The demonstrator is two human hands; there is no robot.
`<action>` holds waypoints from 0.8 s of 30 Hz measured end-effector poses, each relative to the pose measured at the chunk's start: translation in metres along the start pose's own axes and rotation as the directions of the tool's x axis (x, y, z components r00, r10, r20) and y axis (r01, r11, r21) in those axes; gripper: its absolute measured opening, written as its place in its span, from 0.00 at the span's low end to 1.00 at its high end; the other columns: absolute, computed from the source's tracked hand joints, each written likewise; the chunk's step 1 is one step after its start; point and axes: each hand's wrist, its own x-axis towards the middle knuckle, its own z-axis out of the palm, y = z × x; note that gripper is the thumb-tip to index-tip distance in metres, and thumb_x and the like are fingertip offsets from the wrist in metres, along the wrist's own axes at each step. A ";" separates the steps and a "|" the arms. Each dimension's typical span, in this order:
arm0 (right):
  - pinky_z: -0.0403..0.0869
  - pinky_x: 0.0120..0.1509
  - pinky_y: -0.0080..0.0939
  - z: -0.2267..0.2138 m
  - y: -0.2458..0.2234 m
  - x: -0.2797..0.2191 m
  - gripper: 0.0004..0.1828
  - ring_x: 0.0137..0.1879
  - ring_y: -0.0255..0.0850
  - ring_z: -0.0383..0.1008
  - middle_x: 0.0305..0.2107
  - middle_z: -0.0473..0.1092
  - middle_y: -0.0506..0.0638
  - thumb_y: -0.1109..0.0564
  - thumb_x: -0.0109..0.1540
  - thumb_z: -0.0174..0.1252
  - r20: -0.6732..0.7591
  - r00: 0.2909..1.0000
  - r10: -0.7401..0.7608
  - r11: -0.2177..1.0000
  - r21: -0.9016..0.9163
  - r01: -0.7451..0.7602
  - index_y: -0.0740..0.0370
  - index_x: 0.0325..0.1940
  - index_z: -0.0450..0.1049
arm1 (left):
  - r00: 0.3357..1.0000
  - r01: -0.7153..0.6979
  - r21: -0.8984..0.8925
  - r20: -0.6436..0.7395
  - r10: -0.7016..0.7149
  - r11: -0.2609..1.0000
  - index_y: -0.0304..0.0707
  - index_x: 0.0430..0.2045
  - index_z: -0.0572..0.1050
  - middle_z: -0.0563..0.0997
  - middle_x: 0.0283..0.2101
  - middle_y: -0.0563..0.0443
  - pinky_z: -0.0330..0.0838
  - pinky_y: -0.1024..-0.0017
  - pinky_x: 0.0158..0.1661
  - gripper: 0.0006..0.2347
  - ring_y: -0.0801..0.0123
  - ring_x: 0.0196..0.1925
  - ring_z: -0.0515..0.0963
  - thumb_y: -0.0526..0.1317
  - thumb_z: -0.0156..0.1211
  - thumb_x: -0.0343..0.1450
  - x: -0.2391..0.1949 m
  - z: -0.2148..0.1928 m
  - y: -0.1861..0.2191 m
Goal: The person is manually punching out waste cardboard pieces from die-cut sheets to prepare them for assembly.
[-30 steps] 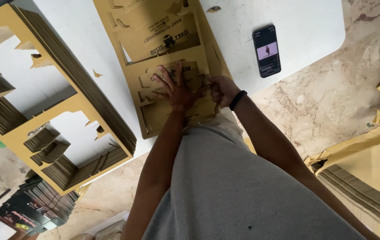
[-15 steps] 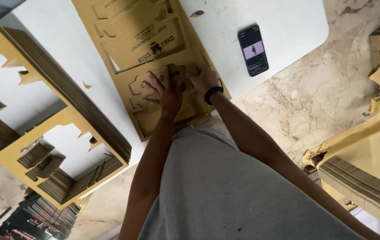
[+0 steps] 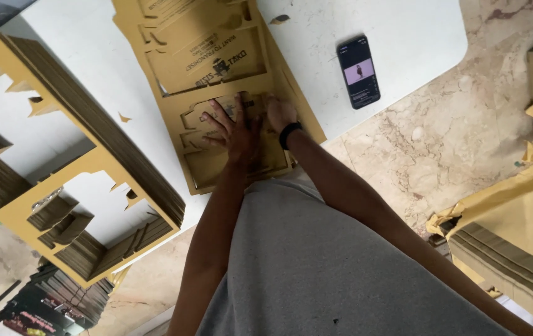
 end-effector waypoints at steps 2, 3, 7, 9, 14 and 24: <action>0.75 0.61 0.55 -0.008 -0.006 -0.004 0.29 0.55 0.62 0.76 0.45 0.74 0.68 0.47 0.71 0.41 0.118 0.989 -0.091 0.962 -0.247 0.118 0.77 0.62 0.69 | 0.999 0.001 -0.005 0.038 -0.001 1.000 0.75 0.76 0.35 0.21 0.78 0.41 0.19 0.14 0.58 0.33 0.35 0.76 0.17 0.63 0.45 0.78 0.000 -0.003 -0.003; 0.74 0.47 0.50 -0.005 0.003 0.006 0.27 0.44 0.54 0.74 0.37 0.70 0.60 0.45 0.66 0.45 0.106 0.994 0.040 0.983 0.175 -0.059 0.71 0.57 0.70 | 0.999 -0.026 -0.031 0.019 0.026 0.999 0.76 0.76 0.34 0.20 0.78 0.41 0.20 0.14 0.58 0.33 0.35 0.76 0.17 0.63 0.45 0.78 0.001 0.001 -0.005; 0.60 0.25 0.36 -0.008 0.014 0.027 0.18 0.26 0.40 0.65 0.27 0.61 0.46 0.44 0.64 0.54 0.241 0.956 0.169 0.724 0.627 -0.286 0.59 0.48 0.69 | 0.997 -0.072 -0.058 -0.036 0.070 0.996 0.76 0.76 0.34 0.21 0.78 0.41 0.18 0.15 0.57 0.34 0.35 0.77 0.17 0.63 0.47 0.79 0.004 0.011 -0.011; 0.58 0.24 0.34 -0.013 0.016 0.026 0.15 0.24 0.37 0.62 0.24 0.59 0.44 0.45 0.64 0.54 0.262 0.955 0.141 0.711 0.645 -0.281 0.59 0.45 0.69 | 0.997 -0.064 -0.053 -0.055 0.061 0.997 0.76 0.76 0.35 0.21 0.78 0.42 0.19 0.15 0.57 0.34 0.35 0.77 0.17 0.63 0.47 0.78 0.003 0.013 -0.009; 0.54 0.23 0.27 -0.012 0.033 0.042 0.13 0.20 0.30 0.51 0.17 0.51 0.35 0.50 0.65 0.58 0.400 0.916 0.034 0.553 0.756 -0.351 0.51 0.28 0.66 | 0.999 -0.034 -0.022 -0.023 0.033 0.999 0.76 0.76 0.32 0.20 0.78 0.43 0.20 0.14 0.57 0.34 0.36 0.76 0.16 0.63 0.44 0.79 0.003 0.012 -0.006; 0.72 0.32 0.40 -0.007 0.035 0.021 0.22 0.27 0.38 0.65 0.24 0.57 0.44 0.34 0.68 0.50 0.181 0.970 -0.163 0.759 0.651 0.006 0.56 0.41 0.64 | 0.985 -0.158 -0.211 -0.109 0.137 0.965 0.63 0.60 0.61 0.48 0.74 0.42 0.40 0.31 0.65 0.19 0.43 0.76 0.41 0.51 0.53 0.74 -0.012 -0.028 -0.026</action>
